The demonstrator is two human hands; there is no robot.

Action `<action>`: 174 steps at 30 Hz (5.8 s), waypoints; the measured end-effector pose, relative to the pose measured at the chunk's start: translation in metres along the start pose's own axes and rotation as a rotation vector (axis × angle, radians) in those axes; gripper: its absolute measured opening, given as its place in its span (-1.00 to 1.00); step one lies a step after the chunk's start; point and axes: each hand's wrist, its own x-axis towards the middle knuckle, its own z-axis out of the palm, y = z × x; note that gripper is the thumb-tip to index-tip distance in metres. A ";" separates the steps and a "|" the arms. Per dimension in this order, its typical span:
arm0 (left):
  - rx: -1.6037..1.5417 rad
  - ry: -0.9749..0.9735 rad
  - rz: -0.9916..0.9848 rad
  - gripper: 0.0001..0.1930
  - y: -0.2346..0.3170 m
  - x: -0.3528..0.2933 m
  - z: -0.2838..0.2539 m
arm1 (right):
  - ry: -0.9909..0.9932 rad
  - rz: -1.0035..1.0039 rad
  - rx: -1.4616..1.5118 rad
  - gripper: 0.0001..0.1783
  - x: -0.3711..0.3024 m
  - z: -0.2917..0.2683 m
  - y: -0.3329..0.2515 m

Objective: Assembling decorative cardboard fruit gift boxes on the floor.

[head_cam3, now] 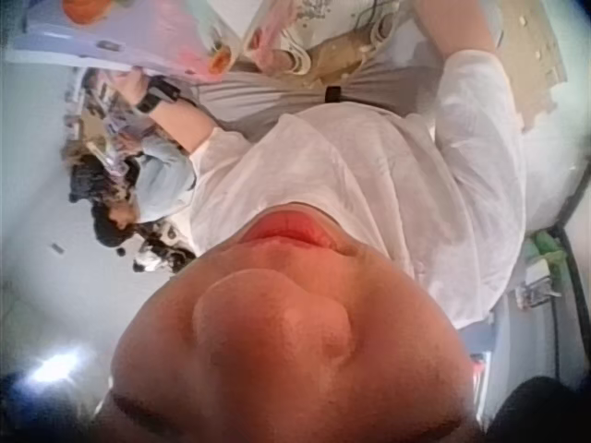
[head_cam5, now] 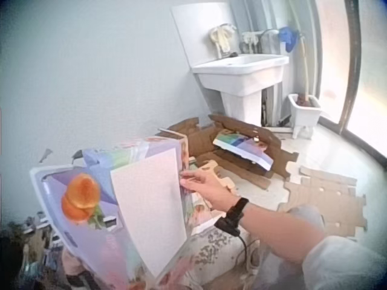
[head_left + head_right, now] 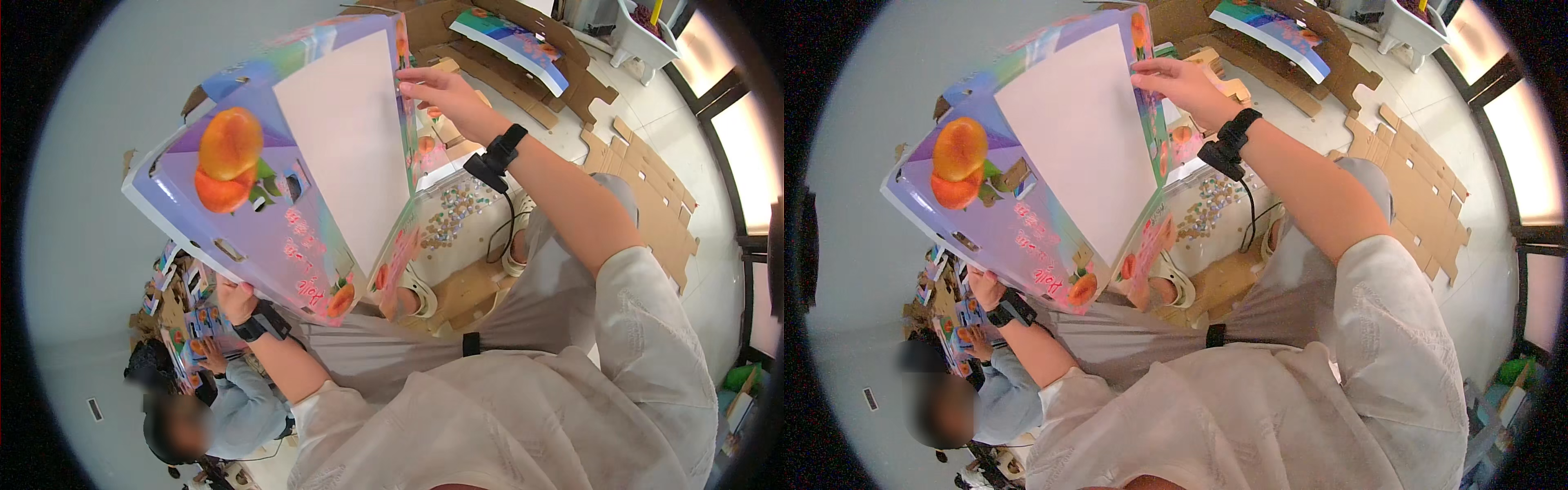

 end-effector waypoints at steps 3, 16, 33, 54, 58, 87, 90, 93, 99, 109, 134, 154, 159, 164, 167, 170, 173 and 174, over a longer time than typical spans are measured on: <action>0.054 -0.022 0.015 -0.04 0.001 -0.001 0.007 | 0.041 0.137 -0.095 -0.53 0.002 0.003 0.000; 0.471 0.188 0.062 -0.47 0.043 0.041 0.091 | 0.175 -0.086 0.096 -0.63 0.014 -0.046 -0.015; 0.811 0.329 0.094 -0.51 -0.072 0.087 0.085 | 0.462 -0.055 0.601 -0.79 0.003 -0.106 -0.069; 0.768 0.792 0.297 -0.29 -0.055 0.093 0.094 | 0.473 -0.312 0.431 -0.77 -0.002 -0.098 -0.093; 0.644 0.792 0.355 -0.35 -0.044 0.094 0.104 | 0.408 -0.540 -0.048 -0.79 -0.005 -0.068 -0.107; -0.047 0.084 -0.272 -0.66 -0.051 0.067 0.176 | 0.207 -0.708 -0.893 -0.57 -0.007 -0.004 -0.086; 0.134 0.006 -0.074 -0.65 -0.030 0.054 0.182 | 0.228 -0.613 -0.866 -0.48 0.000 -0.013 -0.083; 0.310 0.010 0.224 -0.63 -0.014 0.040 0.190 | 0.214 -0.556 -0.836 -0.46 0.005 -0.021 -0.078; 0.656 0.036 -0.065 -0.38 0.001 0.037 0.164 | 0.186 -0.524 -0.971 -0.39 0.011 -0.030 -0.068; 0.632 -0.305 0.222 0.05 0.008 0.035 0.186 | 0.167 -0.363 -0.713 -0.37 0.025 -0.051 -0.065; 1.113 -0.153 -0.005 -0.74 -0.052 0.063 0.223 | 0.080 -0.505 -0.679 -0.36 0.041 -0.018 -0.034; -0.039 0.339 -0.211 -0.58 -0.018 0.057 0.110 | -0.118 0.522 0.371 -0.31 -0.030 -0.055 0.036; 0.038 0.293 -0.474 -0.58 -0.050 0.068 0.086 | 0.065 0.680 0.468 -0.51 -0.013 -0.053 0.077; -0.141 0.170 -0.795 -0.57 -0.088 0.075 0.059 | 0.105 0.700 0.289 -0.54 -0.017 -0.048 0.101; -0.165 0.155 -0.854 -0.57 -0.094 0.073 0.054 | 0.069 0.820 0.349 -0.54 -0.016 -0.043 0.089; -0.171 0.150 -0.825 -0.55 -0.082 0.082 0.050 | -0.026 0.741 0.385 -0.50 -0.001 -0.035 0.064; -0.195 0.116 -0.751 -0.54 -0.063 0.115 0.039 | -0.031 0.462 0.202 -0.48 0.040 -0.019 0.041; -0.160 0.137 -0.686 -0.53 -0.057 0.128 0.031 | -0.056 0.466 0.201 -0.48 0.054 -0.016 0.036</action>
